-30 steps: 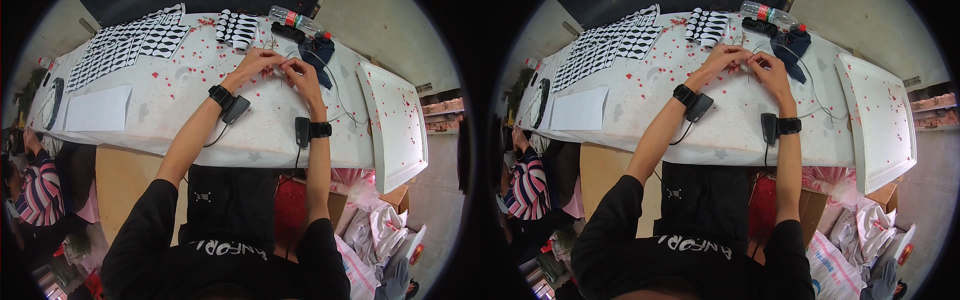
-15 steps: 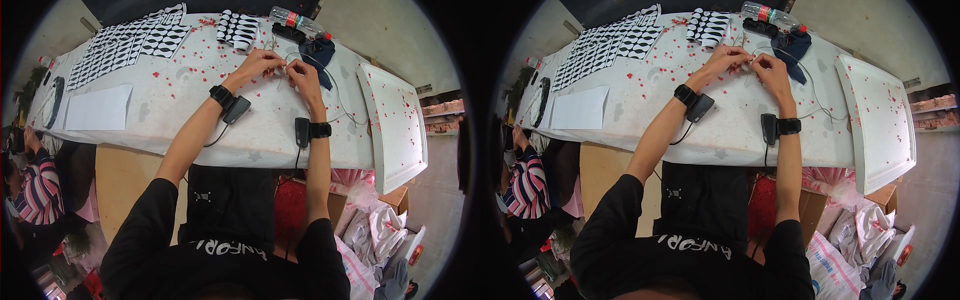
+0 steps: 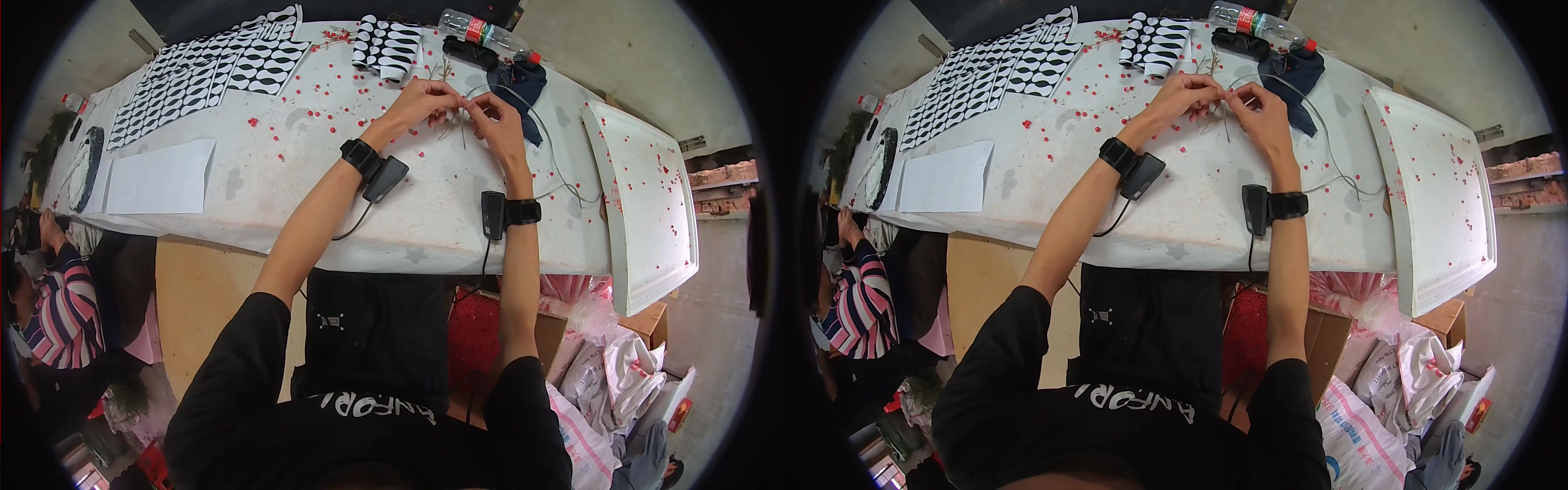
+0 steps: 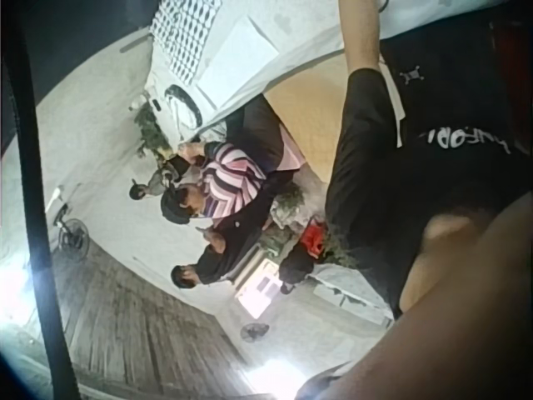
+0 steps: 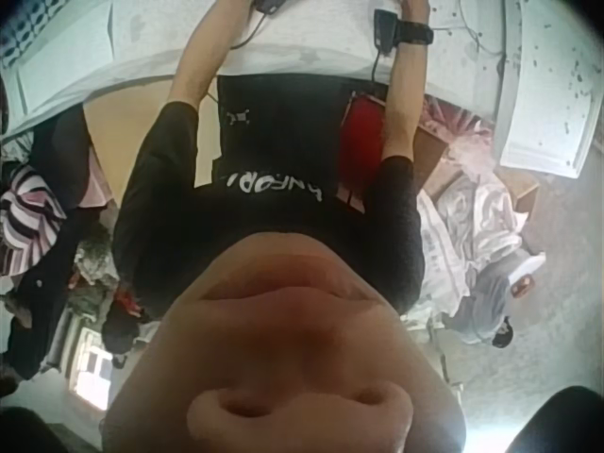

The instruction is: Assembling small components and wiring at a workshop workbench using a glue gun.

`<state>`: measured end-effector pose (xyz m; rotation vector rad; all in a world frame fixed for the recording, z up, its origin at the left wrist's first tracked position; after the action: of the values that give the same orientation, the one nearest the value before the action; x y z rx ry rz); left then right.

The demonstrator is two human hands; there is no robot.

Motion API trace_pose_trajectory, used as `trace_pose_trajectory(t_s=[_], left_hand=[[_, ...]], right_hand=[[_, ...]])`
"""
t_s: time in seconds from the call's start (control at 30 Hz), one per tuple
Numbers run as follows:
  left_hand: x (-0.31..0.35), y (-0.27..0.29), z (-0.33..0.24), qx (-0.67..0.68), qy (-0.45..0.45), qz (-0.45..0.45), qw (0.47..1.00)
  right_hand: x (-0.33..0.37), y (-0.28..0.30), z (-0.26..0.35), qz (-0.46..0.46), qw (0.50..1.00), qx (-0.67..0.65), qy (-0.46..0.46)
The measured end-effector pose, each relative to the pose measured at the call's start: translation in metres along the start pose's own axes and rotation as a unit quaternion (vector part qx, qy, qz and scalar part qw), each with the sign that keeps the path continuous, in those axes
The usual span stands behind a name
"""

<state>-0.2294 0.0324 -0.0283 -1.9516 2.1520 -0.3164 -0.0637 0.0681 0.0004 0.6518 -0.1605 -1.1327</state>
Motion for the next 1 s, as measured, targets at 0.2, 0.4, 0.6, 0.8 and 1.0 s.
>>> trace_pose_trajectory(t_s=[0.2, 0.4, 0.6, 0.8, 1.0], left_hand=[[-0.0004, -0.0007, 0.0, -0.029, -0.015, 0.011, 0.999], [-0.0002, -0.0008, -0.0006, -0.038, -0.022, 0.002, 0.999], [0.0004, -0.0018, -0.0017, -0.023, -0.017, 0.008, 1.0], [-0.0008, -0.0015, -0.0007, -0.013, -0.011, 0.004, 1.0], [-0.0022, 0.0014, 0.0025, -0.004, -0.002, 0.004, 1.0]], right_hand=[[-0.002, 0.0021, -0.004, -0.029, 1.0, 0.0, 0.009], [-0.0012, 0.0032, -0.0037, -0.023, 1.0, -0.011, -0.004], [-0.0006, 0.0037, -0.0034, -0.025, 1.0, -0.017, 0.003], [-0.0001, 0.0035, -0.0027, -0.014, 1.0, -0.02, 0.002], [0.0006, 0.0031, -0.0006, -0.008, 1.0, -0.021, 0.003]])
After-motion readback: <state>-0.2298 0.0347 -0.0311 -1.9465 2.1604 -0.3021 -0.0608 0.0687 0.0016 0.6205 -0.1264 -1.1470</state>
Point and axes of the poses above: each hand's wrist, its own x-axis away from the middle knuckle, its own y-axis out of the back of the hand, z = x × y, the point moved 4 cm from there along -x, towards the middle knuckle, and after that the axes turned 9 degrees about x, right-handed, at the moved point
